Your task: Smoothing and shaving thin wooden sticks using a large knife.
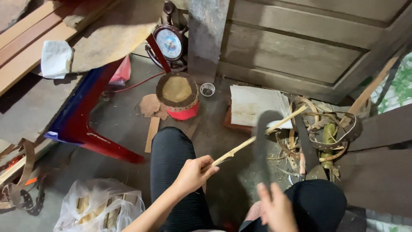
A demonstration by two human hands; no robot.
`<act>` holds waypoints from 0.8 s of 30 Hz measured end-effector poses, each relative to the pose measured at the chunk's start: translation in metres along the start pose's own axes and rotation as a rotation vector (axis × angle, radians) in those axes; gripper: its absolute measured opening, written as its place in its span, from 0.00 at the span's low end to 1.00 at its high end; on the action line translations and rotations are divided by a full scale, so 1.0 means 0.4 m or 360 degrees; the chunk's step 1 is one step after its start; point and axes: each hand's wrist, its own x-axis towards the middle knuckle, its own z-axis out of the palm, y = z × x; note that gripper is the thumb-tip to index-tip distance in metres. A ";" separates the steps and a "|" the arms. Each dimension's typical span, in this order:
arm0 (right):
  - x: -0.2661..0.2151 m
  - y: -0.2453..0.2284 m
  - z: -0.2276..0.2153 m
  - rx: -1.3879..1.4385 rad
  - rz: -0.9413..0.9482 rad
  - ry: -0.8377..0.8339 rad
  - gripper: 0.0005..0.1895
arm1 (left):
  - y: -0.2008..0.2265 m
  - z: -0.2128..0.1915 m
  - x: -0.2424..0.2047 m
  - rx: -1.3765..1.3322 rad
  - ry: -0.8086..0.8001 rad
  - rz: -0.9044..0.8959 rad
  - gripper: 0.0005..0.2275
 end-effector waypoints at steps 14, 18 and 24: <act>-0.035 -0.057 0.046 -0.0178 0.0153 -0.0243 0.24 | 0.023 0.047 0.016 0.0059 0.0050 0.0112 0.14; 0.038 0.024 0.031 -0.0103 0.0054 0.0064 0.26 | 0.039 0.031 0.001 0.0159 0.0042 0.0162 0.08; -0.021 -0.041 0.029 -0.0105 0.0077 -0.0042 0.26 | 0.033 0.059 0.014 0.0214 0.0062 0.0116 0.11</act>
